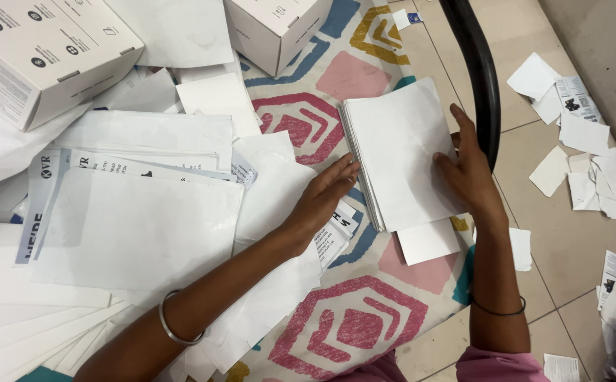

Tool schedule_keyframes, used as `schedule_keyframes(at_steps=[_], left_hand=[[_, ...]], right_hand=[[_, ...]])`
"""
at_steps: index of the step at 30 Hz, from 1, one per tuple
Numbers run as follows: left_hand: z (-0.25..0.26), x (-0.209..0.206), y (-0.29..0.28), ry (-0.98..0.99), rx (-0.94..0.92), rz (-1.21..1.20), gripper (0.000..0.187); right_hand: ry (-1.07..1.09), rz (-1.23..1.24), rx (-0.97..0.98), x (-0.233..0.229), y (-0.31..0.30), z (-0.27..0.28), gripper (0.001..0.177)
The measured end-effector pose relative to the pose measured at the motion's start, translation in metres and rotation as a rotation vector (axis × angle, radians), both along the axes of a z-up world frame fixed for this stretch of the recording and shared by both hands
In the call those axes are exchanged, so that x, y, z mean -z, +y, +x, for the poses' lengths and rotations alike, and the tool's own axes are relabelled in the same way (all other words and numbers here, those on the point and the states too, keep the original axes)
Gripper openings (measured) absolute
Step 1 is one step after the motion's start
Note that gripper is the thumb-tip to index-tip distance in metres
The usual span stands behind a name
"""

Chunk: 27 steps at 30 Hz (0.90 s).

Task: The person sits on the floor and repeatedly picks up printed sheets, folds them in half, and places them into a neat stack. The person handles the papers one at a time, aligning the edges before folding.

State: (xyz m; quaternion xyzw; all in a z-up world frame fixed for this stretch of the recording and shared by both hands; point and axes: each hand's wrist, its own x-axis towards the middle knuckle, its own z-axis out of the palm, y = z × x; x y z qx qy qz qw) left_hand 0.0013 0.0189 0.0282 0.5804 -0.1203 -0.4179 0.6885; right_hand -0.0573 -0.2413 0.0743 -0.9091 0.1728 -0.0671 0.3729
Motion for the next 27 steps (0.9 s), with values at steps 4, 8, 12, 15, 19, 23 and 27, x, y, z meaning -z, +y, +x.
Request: schedule_keyframes(at_steps=[4,8,12,15,19,23,27], left_hand=[[-0.002,-0.003,0.0,-0.04,0.013,0.036,0.065],[-0.003,-0.003,0.0,-0.046,0.007,0.01,0.066],[-0.004,0.002,-0.002,-0.075,0.003,0.0,0.066],[-0.01,0.006,-0.004,-0.317,-0.026,-0.008,0.066],[-0.021,0.009,-0.001,-1.234,-0.021,0.147,0.055],[-0.023,0.011,-0.003,-1.252,0.092,0.226,0.047],[-0.021,0.013,-0.004,-1.396,0.16,0.323,0.049]], right_hand=[[-0.052,0.058,0.006,-0.004,0.001,0.0,0.079],[-0.097,0.087,-0.017,0.001,0.001,0.004,0.079],[-0.023,0.01,-0.046,0.01,-0.002,0.006,0.079],[-0.017,0.008,-0.079,0.015,-0.003,0.007,0.079],[-0.014,-0.013,-0.083,0.016,-0.005,0.007,0.079],[0.009,-0.026,-0.055,0.01,-0.001,0.007,0.08],[0.047,-0.163,0.004,-0.009,0.014,0.003,0.08]])
